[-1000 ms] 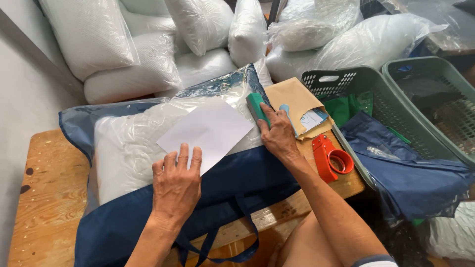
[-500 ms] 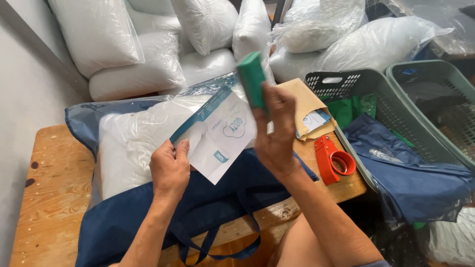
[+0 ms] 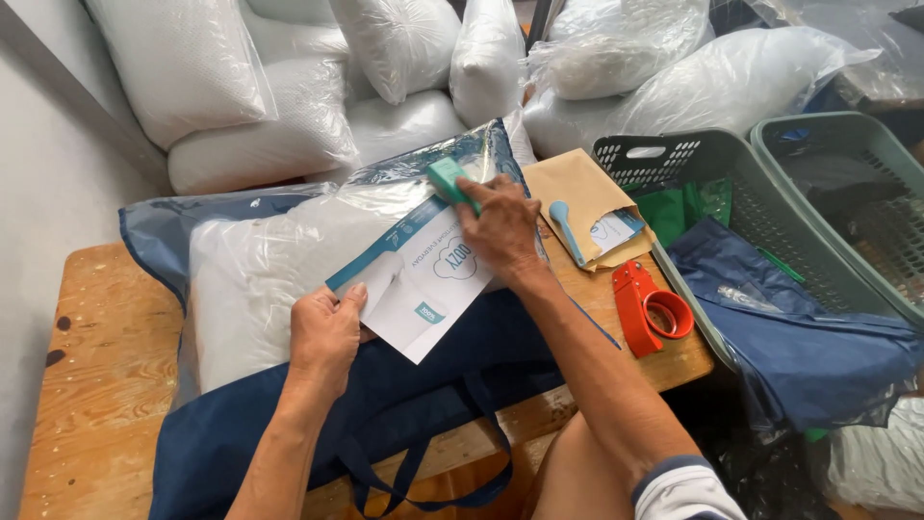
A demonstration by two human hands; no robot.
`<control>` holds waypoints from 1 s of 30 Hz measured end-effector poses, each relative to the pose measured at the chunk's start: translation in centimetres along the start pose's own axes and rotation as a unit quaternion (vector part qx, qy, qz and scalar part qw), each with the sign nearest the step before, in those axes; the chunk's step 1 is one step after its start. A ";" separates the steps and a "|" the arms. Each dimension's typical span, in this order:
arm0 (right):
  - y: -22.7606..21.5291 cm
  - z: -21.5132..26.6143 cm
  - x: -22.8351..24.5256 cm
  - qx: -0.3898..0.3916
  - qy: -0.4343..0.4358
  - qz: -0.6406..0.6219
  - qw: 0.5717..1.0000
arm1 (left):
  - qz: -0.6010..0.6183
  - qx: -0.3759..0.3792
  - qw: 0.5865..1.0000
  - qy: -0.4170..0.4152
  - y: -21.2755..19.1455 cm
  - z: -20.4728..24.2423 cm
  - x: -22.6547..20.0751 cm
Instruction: The person is packing a large white pillow into a blue and clear plastic storage bag, inserting a label, and smoothing the bag's surface with a small tool.
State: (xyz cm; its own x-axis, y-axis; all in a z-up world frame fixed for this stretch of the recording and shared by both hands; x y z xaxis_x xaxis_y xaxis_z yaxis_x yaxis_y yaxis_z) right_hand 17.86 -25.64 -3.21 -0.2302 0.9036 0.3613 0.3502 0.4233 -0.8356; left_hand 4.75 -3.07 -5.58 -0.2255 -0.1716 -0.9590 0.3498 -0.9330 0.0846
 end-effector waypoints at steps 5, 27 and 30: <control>-4.7 2.8 3.2 -0.124 -0.110 -0.044 0.985 | 0.013 -0.007 0.999 0.036 0.1 0.4 -0.5; -4.8 12.3 8.4 -0.059 -0.303 -0.092 0.947 | 0.021 -0.043 0.998 0.040 -0.7 -1.2 2.1; -2.0 12.7 6.0 -0.087 -0.297 -0.078 0.948 | 0.042 -0.026 0.999 0.013 -0.6 -0.7 1.6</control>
State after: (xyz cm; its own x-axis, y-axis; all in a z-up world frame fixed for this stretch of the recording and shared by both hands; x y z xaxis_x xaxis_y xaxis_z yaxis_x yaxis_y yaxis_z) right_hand 4.23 -21.88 -4.57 -0.7442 0.6542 0.1348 0.4018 0.5996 -0.6921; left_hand 4.86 -2.57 -7.32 -0.1710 -0.2390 -0.9559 0.4130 -0.8982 0.1507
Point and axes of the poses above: each hand's wrist, its own z-axis away from the middle knuckle, its own y-axis out of the palm, x = y × z, the point moved 5 cm from there along -z, towards the middle knuckle
